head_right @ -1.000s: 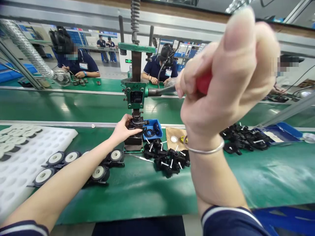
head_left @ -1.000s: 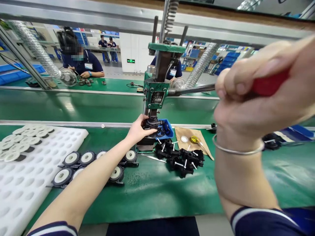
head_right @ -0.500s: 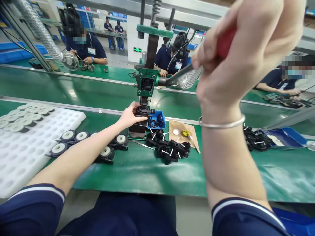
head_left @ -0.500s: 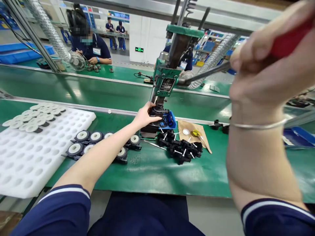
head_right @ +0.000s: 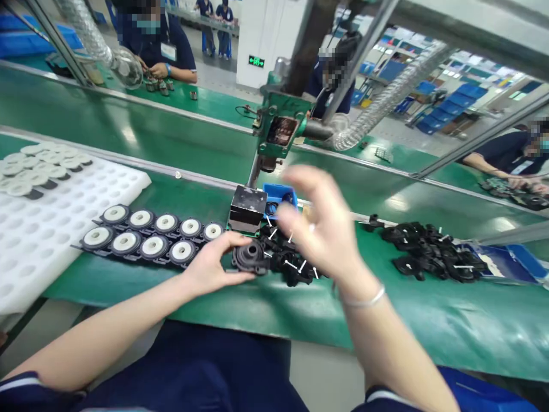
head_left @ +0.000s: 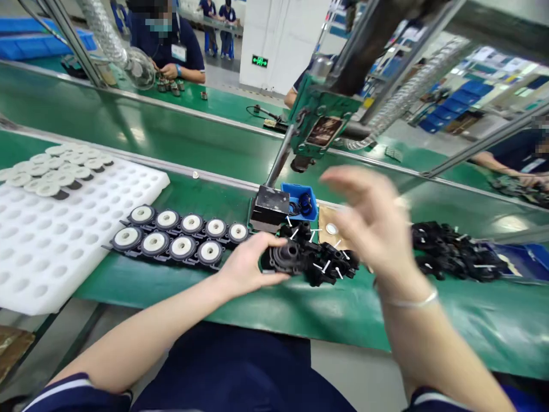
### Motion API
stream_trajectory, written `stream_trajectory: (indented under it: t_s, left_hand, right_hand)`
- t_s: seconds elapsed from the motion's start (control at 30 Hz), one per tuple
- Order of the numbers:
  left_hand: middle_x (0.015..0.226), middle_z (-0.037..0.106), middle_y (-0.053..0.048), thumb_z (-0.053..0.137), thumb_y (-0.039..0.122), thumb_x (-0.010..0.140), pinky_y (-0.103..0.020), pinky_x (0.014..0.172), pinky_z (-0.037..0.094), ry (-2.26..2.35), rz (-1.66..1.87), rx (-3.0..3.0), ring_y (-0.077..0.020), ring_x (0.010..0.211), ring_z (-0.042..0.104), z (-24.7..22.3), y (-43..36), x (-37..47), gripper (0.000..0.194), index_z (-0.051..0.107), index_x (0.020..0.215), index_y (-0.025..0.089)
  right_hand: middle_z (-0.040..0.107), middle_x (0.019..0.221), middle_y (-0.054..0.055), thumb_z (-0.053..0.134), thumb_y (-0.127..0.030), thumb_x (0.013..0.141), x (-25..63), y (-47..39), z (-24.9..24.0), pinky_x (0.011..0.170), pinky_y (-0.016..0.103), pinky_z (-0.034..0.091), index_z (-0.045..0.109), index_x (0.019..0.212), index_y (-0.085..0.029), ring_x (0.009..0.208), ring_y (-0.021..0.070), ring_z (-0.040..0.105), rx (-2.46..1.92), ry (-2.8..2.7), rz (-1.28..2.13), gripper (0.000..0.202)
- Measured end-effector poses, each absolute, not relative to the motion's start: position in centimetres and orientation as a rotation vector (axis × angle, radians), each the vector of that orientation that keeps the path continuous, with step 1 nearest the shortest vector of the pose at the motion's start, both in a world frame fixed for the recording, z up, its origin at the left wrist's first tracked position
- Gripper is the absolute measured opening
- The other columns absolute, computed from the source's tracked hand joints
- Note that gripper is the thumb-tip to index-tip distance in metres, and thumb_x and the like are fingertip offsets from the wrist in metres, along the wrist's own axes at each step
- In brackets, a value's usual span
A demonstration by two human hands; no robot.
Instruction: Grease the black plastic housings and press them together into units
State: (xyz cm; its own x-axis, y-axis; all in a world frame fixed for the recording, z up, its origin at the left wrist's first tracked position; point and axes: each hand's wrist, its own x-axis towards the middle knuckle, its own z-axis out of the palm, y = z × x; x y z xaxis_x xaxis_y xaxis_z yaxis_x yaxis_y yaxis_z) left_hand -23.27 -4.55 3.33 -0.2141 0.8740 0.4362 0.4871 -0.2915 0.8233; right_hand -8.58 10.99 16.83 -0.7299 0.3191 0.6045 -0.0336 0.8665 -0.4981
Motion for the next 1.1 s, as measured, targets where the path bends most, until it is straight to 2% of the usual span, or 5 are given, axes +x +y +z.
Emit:
stream_trajectory:
  t_s: [0.13,0.3,0.47,0.83,1.1]
  left_hand:
    - [0.138,0.057,-0.015,0.083,0.033,0.072,-0.044,0.101,0.054,1.585,1.360,1.547,-0.0290,0.121,0.063,-1.8,-7.2,-20.5,0.080,0.037,0.137,0.024]
    - [0.136,0.059,-0.017,0.081,0.029,0.073,-0.046,0.103,0.053,1.502,1.338,1.403,-0.0299,0.125,0.062,-4.5,-7.4,-20.1,0.098,0.017,0.147,0.021]
    - [0.133,0.060,-0.018,0.084,0.030,0.069,-0.048,0.102,0.054,1.532,1.257,1.386,-0.0328,0.123,0.062,-4.0,-7.3,-20.2,0.099,0.024,0.145,0.019]
    - [0.140,0.056,-0.016,0.084,0.035,0.069,-0.045,0.099,0.055,1.526,1.221,1.426,-0.0326,0.123,0.062,-4.0,-7.3,-20.6,0.086,0.034,0.139,0.024]
    - [0.132,0.062,-0.013,0.085,0.033,0.069,-0.042,0.102,0.054,1.513,1.246,1.423,-0.0293,0.120,0.065,-4.0,-7.4,-20.5,0.086,0.035,0.139,0.024]
  right_hand:
    - [0.056,0.137,0.012,0.070,-0.039,0.087,-6.0,6.5,5.5,0.110,0.044,0.049,0.053,0.131,-0.021,0.130,0.0258,0.054,-0.179,-2.594,0.926,0.051]
    - [0.059,0.136,0.010,0.065,-0.023,0.090,-4.7,3.6,0.0,0.109,0.042,0.051,0.062,0.121,-0.023,0.129,0.0227,0.057,-0.327,-2.420,1.046,0.031]
    - [0.066,0.127,0.010,0.062,-0.016,0.090,-4.8,3.1,-1.1,0.106,0.045,0.052,0.064,0.117,-0.021,0.123,0.0240,0.062,-0.271,-2.298,0.965,0.027]
    - [0.068,0.123,0.012,0.057,-0.026,0.094,-5.4,3.5,1.6,0.098,0.048,0.055,0.065,0.115,-0.019,0.115,0.0265,0.065,-0.186,-2.322,0.993,0.023]
    - [0.069,0.118,0.011,0.050,-0.028,0.098,-5.8,5.1,2.6,0.103,0.050,0.052,0.065,0.104,-0.018,0.113,0.0254,0.067,-0.706,-1.977,1.256,0.019]
